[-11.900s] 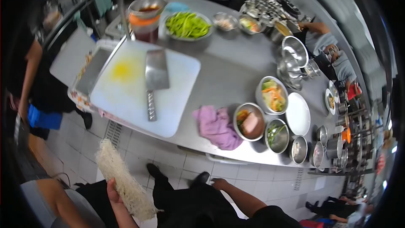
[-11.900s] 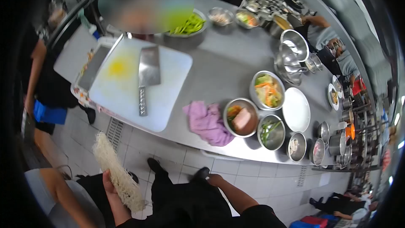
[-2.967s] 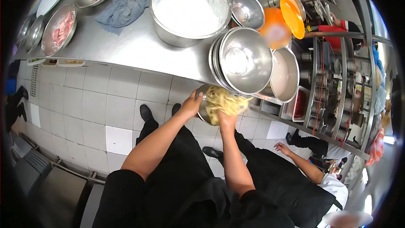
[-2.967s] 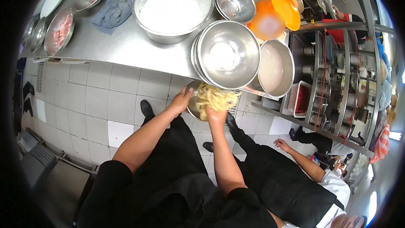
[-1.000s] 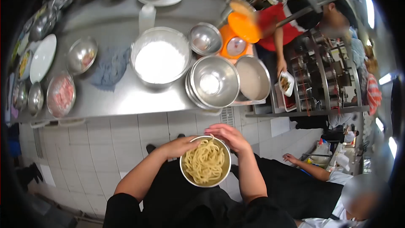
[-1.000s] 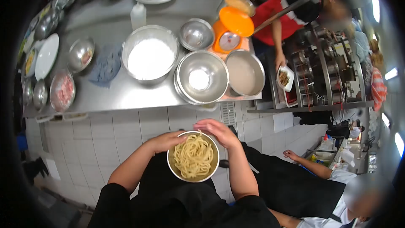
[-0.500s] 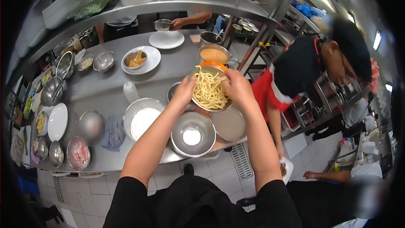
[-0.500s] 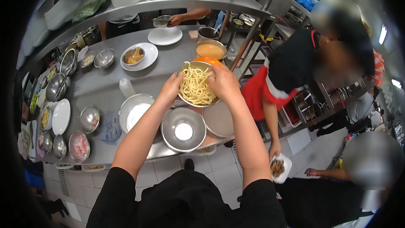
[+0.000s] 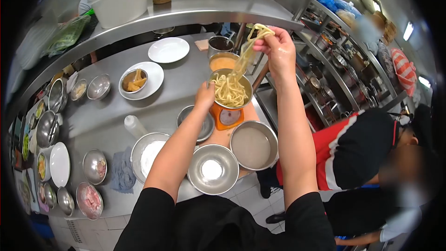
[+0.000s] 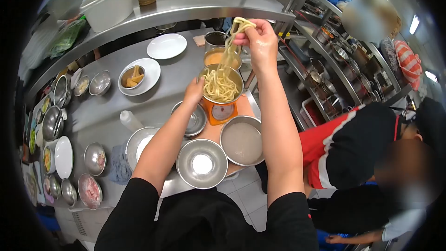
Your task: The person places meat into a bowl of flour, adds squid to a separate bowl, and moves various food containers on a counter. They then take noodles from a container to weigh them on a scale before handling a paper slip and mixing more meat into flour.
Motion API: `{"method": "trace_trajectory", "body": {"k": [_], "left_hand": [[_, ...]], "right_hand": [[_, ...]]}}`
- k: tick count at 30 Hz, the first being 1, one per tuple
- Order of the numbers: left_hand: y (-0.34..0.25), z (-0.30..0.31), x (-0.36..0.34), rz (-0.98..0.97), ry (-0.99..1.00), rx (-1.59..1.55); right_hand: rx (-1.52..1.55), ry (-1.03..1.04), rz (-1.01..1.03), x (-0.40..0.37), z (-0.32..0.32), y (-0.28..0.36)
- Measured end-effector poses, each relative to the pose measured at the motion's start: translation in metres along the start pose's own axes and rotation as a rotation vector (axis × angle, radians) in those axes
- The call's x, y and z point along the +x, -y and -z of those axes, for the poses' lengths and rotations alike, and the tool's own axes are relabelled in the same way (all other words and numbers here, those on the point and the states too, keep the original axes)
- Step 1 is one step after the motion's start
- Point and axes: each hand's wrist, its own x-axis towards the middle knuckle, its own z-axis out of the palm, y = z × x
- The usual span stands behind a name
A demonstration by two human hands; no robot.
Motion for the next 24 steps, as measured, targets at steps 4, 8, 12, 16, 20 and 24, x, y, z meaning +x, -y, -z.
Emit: {"method": "trace_trajectory", "body": {"k": [4,8,12,16,20,24], "left_hand": [[0.006,0.004,0.007,-0.001,0.074,0.108],[-0.014,0.024,0.002,-0.038,0.098,0.09],[-0.043,0.041,-0.003,-0.414,-0.023,0.185],[-0.079,0.028,-0.009,-0.93,0.072,0.111],[-0.106,0.007,-0.003,-0.713,0.509,-0.064],[-0.111,-0.005,0.021,-0.25,0.75,-0.571]], "right_hand": [[-0.057,-0.007,-0.062,-0.009,0.004,-0.019],[-0.248,0.018,-0.239,-0.026,0.012,-0.057],[-0.321,0.018,-0.271,-0.036,0.017,-0.079],[-0.428,0.041,-0.26,-0.036,0.007,-0.069],[-0.626,0.145,-0.178,-0.033,-0.006,-0.048],[-0.53,0.082,-0.28,-0.034,0.016,-0.036]]}}
